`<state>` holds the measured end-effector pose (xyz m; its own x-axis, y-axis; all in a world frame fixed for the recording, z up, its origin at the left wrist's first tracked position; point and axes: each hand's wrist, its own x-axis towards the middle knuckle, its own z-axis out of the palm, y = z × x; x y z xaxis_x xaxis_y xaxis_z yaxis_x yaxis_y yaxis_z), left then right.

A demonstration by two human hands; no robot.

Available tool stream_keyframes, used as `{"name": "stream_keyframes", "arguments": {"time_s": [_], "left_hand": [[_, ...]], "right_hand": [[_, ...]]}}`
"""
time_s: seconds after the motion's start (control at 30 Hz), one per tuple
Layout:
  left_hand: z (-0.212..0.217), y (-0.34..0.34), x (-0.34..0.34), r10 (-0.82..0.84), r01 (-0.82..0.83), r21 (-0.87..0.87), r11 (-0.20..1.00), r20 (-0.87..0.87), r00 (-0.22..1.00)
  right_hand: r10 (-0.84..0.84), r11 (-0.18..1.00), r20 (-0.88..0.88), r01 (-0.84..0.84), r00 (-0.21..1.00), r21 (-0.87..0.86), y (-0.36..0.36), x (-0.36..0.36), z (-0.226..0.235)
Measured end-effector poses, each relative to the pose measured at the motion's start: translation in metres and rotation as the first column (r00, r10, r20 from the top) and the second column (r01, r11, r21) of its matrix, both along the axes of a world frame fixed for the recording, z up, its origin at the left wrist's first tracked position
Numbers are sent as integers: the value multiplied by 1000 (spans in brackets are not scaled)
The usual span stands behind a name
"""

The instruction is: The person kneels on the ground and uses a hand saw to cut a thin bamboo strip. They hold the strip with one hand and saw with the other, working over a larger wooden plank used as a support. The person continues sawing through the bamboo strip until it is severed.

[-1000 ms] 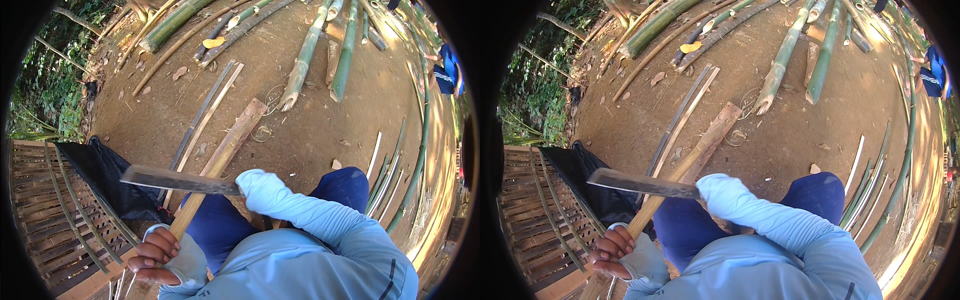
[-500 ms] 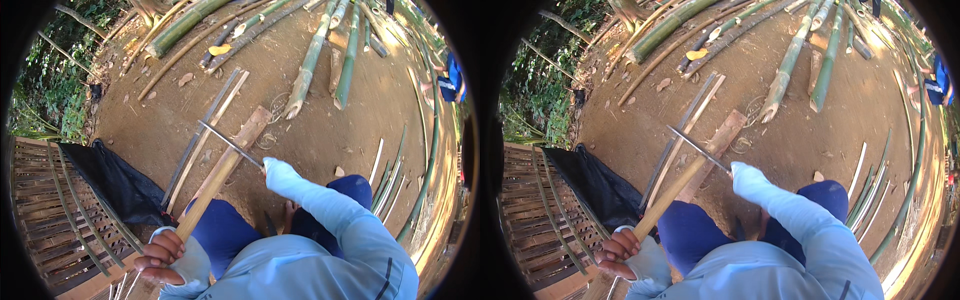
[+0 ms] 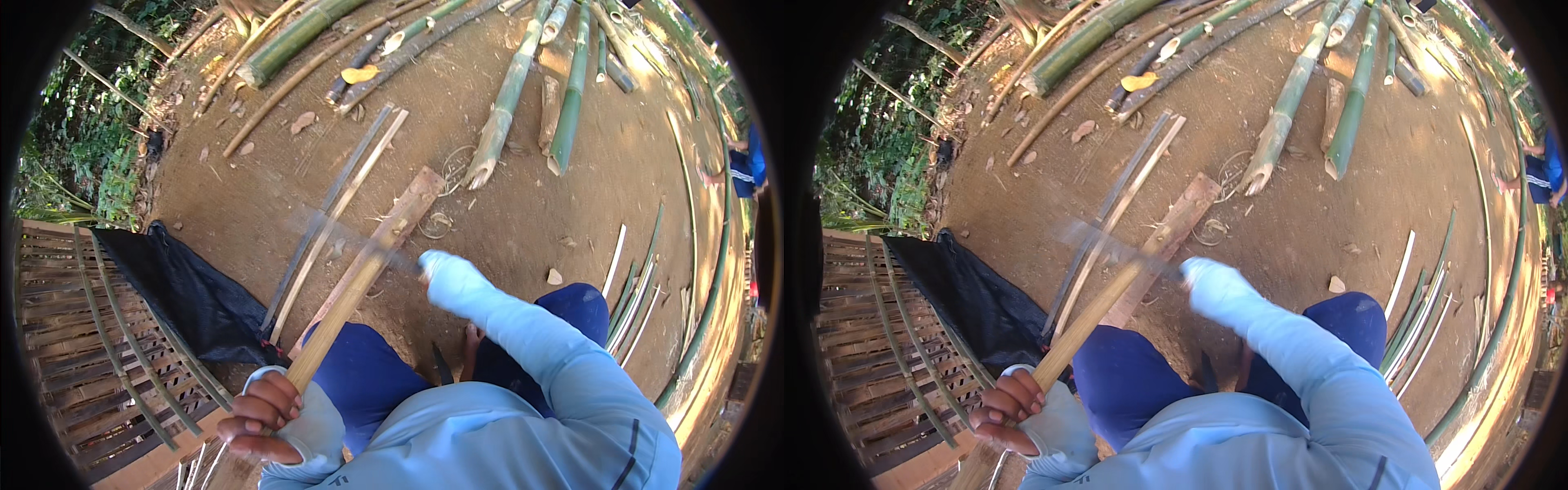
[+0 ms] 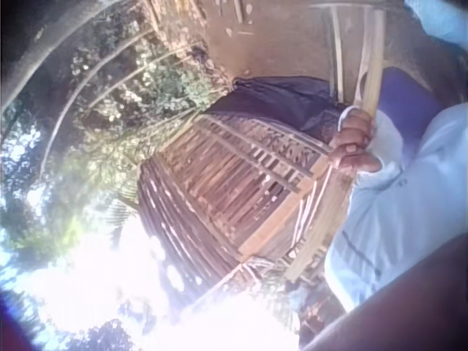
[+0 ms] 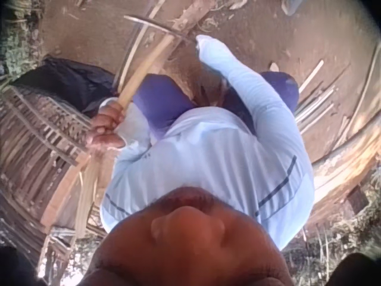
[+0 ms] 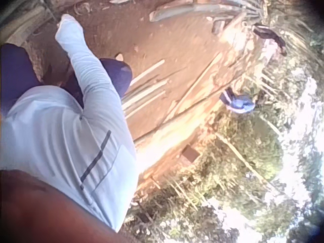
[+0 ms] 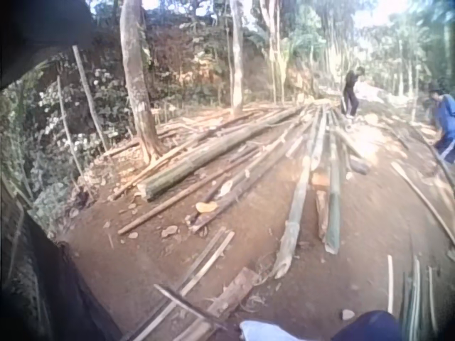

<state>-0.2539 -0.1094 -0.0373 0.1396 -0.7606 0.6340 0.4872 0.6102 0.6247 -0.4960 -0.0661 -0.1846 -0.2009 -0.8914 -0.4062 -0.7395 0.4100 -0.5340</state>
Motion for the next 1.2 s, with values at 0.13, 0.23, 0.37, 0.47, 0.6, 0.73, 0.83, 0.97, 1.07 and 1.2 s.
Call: {"name": "stream_keyframes", "arguments": {"time_s": [0.13,0.23,0.37,0.47,0.6,0.73,0.83,0.97,1.07,1.2], "left_hand": [[3,-1,2,-107,109,-53,993,33,994],[-4,-4,1,-60,59,-55,997,-24,998],[-6,-5,5,-46,45,-50,998,-20,999],[-5,-3,5,-70,69,-65,995,-2,998],[10,-2,5,-22,22,-28,999,-7,1000],[44,7,26,89,-92,40,995,58,994],[49,5,29,59,-70,78,994,137,989],[47,5,32,85,-89,79,993,44,995],[51,3,28,71,-76,57,995,74,995],[51,0,22,81,-85,43,995,85,993]], "right_hand": [[-196,954,-132,220,972,203,0,-23,-39],[-147,961,-13,146,989,236,-6,-6,-22],[29,999,5,-29,1000,19,1,21,28],[-8,999,-50,7,999,-33,6,3,2],[-178,982,-101,183,979,47,4,-35,-65],[-165,938,33,147,986,313,6,8,-24],[-74,966,105,45,992,256,3,25,-16],[92,975,165,-122,982,184,-3,34,8],[-49,996,153,37,987,85,8,11,-31],[-184,958,55,167,981,233,2,-11,-90]]}}
